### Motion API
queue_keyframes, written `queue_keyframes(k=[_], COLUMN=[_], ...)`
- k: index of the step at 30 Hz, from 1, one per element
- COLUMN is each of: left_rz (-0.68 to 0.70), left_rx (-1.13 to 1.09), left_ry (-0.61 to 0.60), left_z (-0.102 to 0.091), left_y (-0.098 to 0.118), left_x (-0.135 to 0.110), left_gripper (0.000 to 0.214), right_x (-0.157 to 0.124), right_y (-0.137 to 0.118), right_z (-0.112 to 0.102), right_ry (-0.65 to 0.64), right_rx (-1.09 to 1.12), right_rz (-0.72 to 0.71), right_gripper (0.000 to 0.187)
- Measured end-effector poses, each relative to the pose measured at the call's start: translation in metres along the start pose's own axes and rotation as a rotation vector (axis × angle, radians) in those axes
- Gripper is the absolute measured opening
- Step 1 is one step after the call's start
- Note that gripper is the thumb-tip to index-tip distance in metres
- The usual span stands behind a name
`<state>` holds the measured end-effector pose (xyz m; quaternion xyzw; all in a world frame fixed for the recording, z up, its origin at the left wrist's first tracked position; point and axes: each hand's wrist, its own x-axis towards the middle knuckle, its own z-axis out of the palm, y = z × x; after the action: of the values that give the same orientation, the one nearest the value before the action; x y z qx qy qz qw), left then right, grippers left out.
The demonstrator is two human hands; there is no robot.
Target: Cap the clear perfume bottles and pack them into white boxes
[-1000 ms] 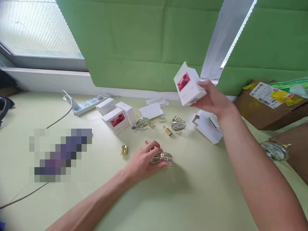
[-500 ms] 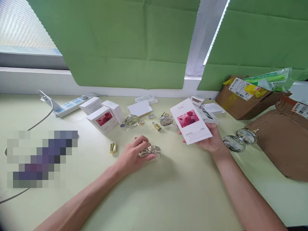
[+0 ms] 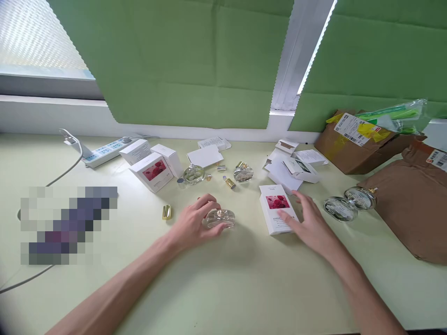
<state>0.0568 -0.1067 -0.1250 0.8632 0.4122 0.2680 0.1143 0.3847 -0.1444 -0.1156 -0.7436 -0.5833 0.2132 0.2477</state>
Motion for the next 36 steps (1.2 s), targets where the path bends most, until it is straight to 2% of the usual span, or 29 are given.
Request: queue_keyframes(k=[2,4,8,11,13,15,17,19,21,23,26,28,30,33,36], left_rz=[0.008,0.008,0.021,-0.014,-0.058,-0.113,-0.186,-0.251,-0.29,-0.321,-0.348,-0.333,-0.303,-0.272,-0.272], left_rx=[0.006,0.005,-0.08,-0.16,-0.197,-0.219,-0.222,-0.21,-0.186,-0.142,-0.008,0.069,0.09,0.066,0.056], left_ry=[-0.018,-0.027,0.015,0.122,0.21,0.313,0.432,0.528,0.554,0.457,0.187,0.055,-0.001,-0.02,-0.027], left_z=[0.001,0.0,-0.009,-0.014,-0.015,-0.015,-0.015,-0.018,-0.021,-0.024,-0.023,-0.019,-0.013,-0.008,-0.008], left_y=[-0.002,-0.003,-0.007,-0.009,-0.01,-0.011,-0.013,-0.017,-0.02,-0.022,-0.025,-0.028,-0.032,-0.036,-0.037], left_x=[0.0,0.0,0.0,0.0,0.0,0.001,0.003,0.006,0.008,0.009,0.008,0.006,0.004,0.002,0.003], left_gripper=[0.038,0.038,0.048,0.044,0.037,0.03,0.025,0.023,0.025,0.026,0.025,0.03,0.031,0.027,0.026], right_x=[-0.006,-0.009,-0.002,0.003,0.007,0.015,0.026,0.039,0.049,0.053,0.045,0.036,0.029,0.025,0.025], right_y=[-0.012,-0.017,-0.012,-0.023,-0.043,-0.069,-0.09,-0.104,-0.108,-0.107,-0.102,-0.1,-0.098,-0.092,-0.085], right_z=[0.016,0.026,0.023,0.015,0.018,0.03,0.048,0.066,0.078,0.083,0.079,0.073,0.07,0.068,0.062], right_ry=[-0.031,-0.051,0.041,0.107,0.067,-0.033,-0.147,-0.178,-0.174,-0.166,-0.18,-0.189,-0.201,-0.264,-0.431], right_rx=[-0.138,-0.219,-0.32,-0.311,-0.215,-0.118,-0.023,0.014,0.052,0.079,0.107,0.18,0.268,0.325,0.296], right_rz=[-0.123,-0.206,-0.26,-0.288,-0.332,-0.39,-0.499,-0.596,-0.608,-0.585,-0.554,-0.509,-0.463,-0.429,-0.406], right_gripper=[0.081,0.072,0.059,0.055,0.043,0.031,0.034,0.036,0.037,0.038,0.039,0.04,0.04,0.034,0.037])
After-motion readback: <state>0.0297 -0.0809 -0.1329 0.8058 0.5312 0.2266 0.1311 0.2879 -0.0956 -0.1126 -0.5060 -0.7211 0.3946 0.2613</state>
